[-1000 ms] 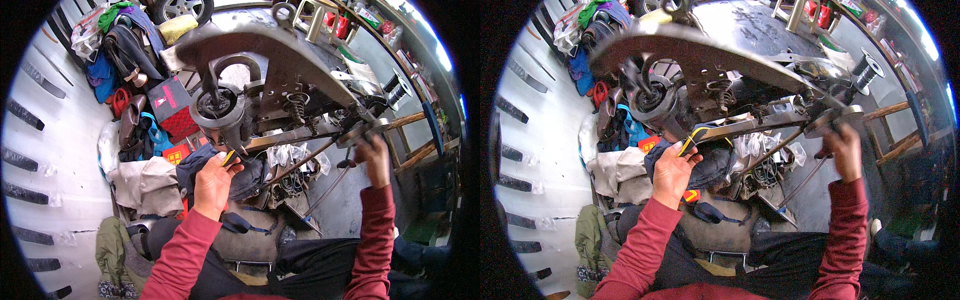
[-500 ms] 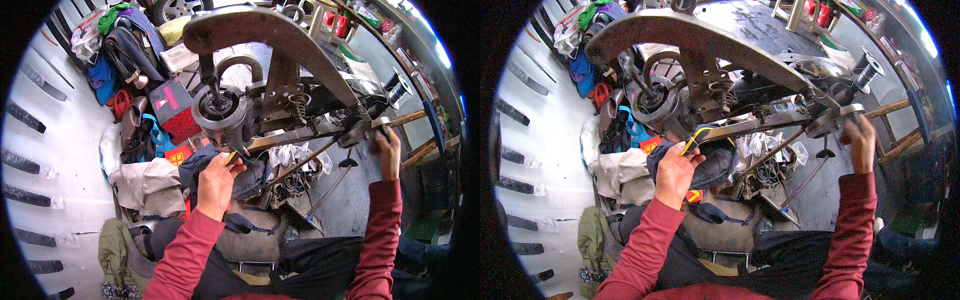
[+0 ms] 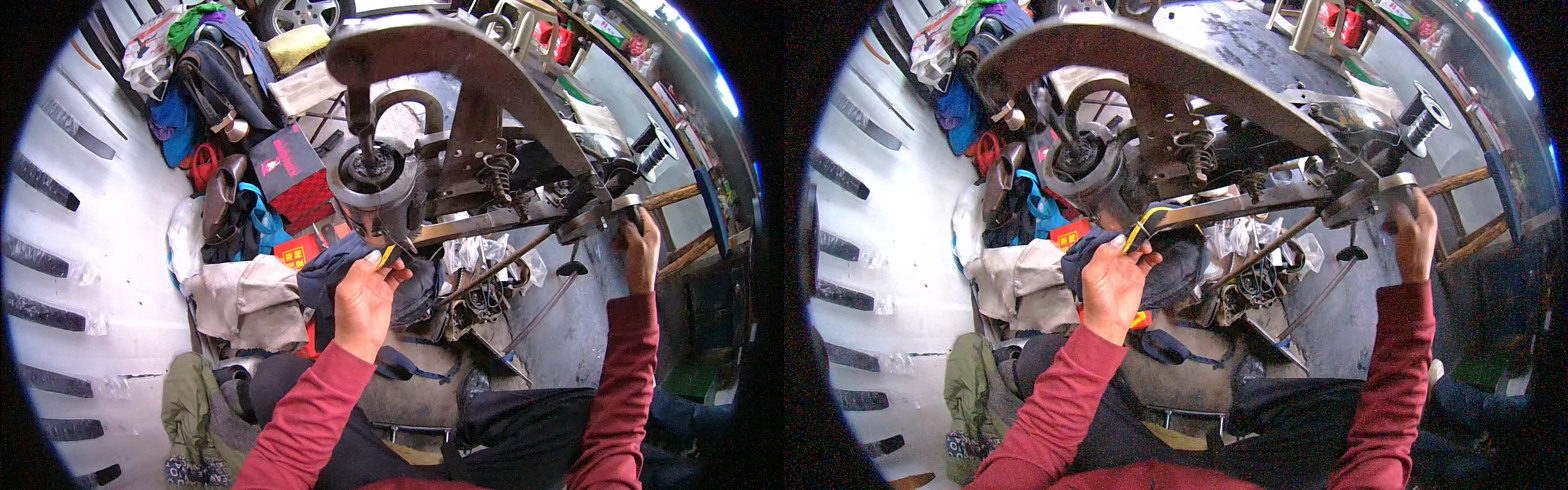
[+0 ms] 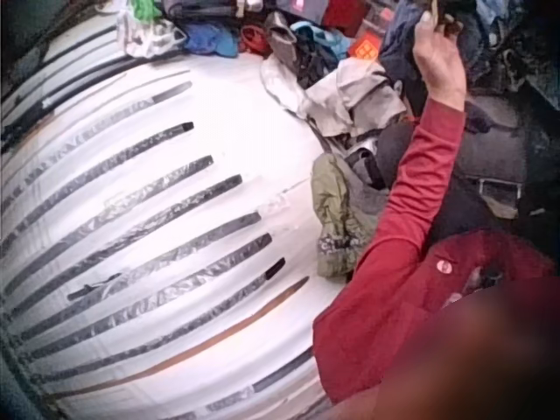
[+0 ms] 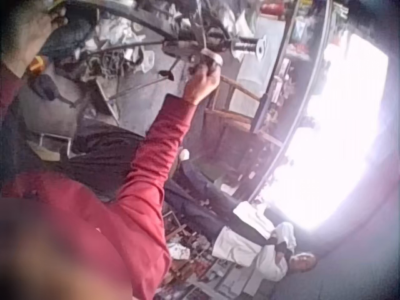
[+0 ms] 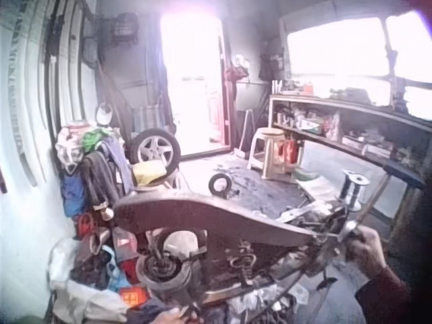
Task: The person sits on the floor and uses a manual sewing machine to stitch a yellow strip onto a blue bag. They repeatedly guide the bag under the needle and turn the handwheel to advance the stitching.
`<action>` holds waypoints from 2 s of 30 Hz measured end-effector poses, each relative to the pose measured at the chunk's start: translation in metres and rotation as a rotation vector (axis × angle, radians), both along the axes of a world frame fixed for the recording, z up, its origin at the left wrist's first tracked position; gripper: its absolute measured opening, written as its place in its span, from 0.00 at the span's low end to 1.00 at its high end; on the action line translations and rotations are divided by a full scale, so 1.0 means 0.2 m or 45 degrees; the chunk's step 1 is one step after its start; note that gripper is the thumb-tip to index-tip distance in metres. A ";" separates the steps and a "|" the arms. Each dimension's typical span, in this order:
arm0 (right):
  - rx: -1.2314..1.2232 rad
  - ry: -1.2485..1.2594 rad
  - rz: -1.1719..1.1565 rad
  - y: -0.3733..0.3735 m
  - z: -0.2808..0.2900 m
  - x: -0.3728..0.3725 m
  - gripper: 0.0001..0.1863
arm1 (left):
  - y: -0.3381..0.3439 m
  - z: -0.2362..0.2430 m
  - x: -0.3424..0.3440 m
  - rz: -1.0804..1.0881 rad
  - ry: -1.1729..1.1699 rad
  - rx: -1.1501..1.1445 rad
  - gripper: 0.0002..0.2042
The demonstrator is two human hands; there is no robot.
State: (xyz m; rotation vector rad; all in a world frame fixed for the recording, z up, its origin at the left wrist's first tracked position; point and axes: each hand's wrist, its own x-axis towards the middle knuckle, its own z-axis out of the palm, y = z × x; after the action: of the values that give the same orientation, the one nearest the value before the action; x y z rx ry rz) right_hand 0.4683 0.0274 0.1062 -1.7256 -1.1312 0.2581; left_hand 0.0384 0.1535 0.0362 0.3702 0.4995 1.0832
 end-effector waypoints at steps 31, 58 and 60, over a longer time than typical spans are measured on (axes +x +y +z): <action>-0.027 -0.065 -0.012 0.00 0.06 -0.04 0.06 | 0.02 0.01 0.00 -0.052 0.012 0.017 0.07; -0.205 0.710 0.618 0.37 -0.15 -1.56 0.22 | -0.09 0.11 -0.07 -0.390 -0.178 -0.264 0.17; -0.365 0.906 0.643 0.40 -0.14 -1.60 0.18 | -0.12 0.14 -0.11 -0.488 -0.040 -0.339 0.18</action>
State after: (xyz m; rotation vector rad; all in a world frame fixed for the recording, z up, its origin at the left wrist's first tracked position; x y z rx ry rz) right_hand 0.1483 0.1067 0.0774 -1.3615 -0.9865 1.2871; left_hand 0.0163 0.1293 0.0635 0.2021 0.5127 0.6412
